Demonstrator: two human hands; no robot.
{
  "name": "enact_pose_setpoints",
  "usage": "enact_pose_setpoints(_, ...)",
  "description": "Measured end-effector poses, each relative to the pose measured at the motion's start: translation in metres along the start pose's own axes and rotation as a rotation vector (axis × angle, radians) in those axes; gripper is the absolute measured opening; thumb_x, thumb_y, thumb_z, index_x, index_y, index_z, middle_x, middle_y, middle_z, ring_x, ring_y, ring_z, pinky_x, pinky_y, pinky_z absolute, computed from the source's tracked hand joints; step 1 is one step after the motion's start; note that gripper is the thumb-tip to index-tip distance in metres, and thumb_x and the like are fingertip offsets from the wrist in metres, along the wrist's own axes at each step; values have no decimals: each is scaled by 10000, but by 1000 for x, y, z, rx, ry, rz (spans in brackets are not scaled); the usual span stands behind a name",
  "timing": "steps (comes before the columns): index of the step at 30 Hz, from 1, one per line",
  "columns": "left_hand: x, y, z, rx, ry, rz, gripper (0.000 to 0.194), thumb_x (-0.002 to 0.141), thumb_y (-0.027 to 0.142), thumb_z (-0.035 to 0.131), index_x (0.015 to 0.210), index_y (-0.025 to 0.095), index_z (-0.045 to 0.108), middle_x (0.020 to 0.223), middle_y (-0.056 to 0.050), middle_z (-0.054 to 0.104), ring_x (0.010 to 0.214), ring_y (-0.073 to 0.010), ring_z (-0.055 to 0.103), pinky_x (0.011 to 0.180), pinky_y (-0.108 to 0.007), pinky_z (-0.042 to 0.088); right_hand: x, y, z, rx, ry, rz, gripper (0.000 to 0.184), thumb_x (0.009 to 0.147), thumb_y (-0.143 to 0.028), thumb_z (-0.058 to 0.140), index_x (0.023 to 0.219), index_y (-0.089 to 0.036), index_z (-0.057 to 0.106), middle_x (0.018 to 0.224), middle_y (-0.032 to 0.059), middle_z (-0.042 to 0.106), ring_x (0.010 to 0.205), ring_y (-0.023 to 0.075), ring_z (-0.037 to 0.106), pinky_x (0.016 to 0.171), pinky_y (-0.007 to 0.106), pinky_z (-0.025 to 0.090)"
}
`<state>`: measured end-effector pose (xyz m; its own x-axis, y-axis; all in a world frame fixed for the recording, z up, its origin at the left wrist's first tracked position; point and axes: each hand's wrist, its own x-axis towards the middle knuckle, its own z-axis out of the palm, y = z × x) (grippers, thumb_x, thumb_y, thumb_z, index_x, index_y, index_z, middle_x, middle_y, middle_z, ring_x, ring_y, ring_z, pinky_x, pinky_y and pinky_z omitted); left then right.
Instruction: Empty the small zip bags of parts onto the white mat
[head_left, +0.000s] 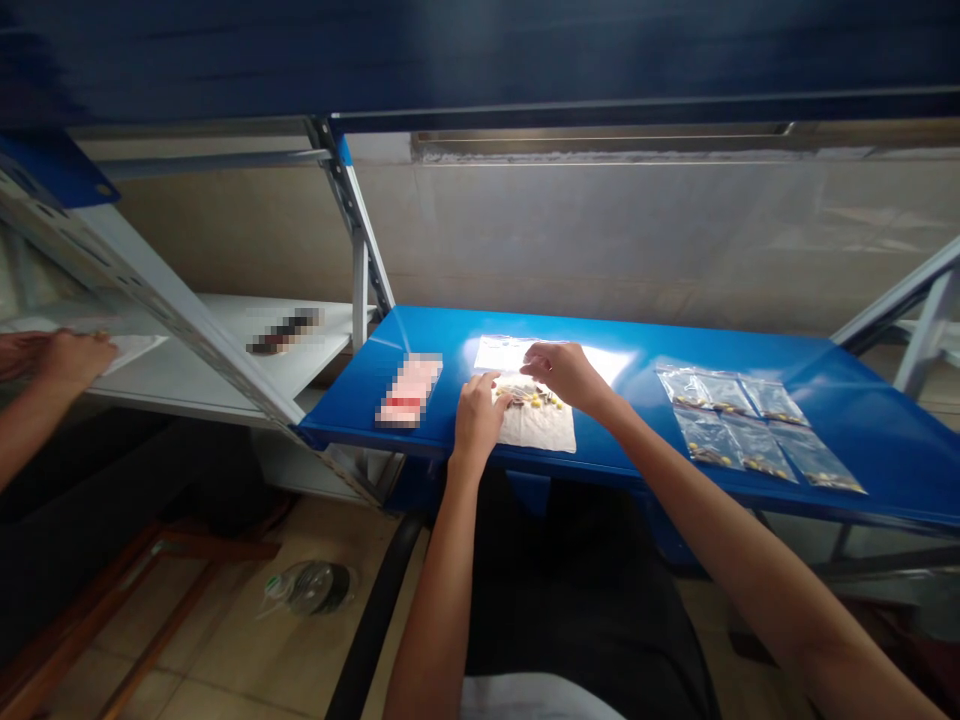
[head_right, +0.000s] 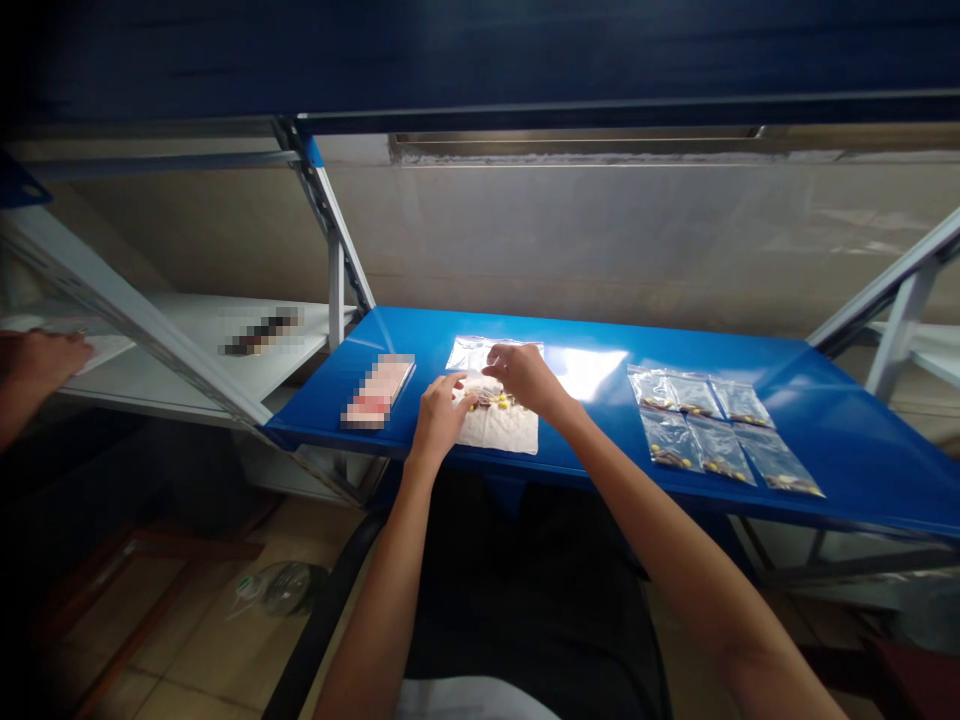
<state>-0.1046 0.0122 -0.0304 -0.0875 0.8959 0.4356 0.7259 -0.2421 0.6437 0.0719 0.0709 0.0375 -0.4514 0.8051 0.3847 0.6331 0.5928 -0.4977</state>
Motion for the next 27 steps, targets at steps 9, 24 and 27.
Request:
enact_pose_setpoints(9, 3, 1, 6, -11, 13, 30, 362, 894, 173, 726, 1248, 156, 652, 1097, -117, 685, 1023, -264, 639, 921, -403, 536, -1, 2, 8, -65, 81, -21, 154, 903, -252, 675, 772, -174, 694, 726, 67, 730, 661, 195, 650, 636, 289, 414)
enact_pose_setpoints(24, -7, 33, 19, -558, 206, -215, 593, 916, 247, 679, 1471, 241, 468, 999, -59, 694, 837, -176, 698, 691, -261, 572, -48, -10, 40, 952, 354, 393, 505, 783, -582, 794, 1044, -207, 578, 846, 61, 753, 780, 232, 753, 777, 398, 625)
enact_pose_setpoints(27, 3, 22, 7, -628, 135, -218, 471, 857, 232, 732, 1312, 217, 610, 973, -55, 710, 856, -183, 707, 719, -268, 576, -52, -8, 41, 937, 326, 357, 547, 798, -567, 788, 1157, -225, 555, 994, 70, 739, 924, 233, 737, 809, 366, 600)
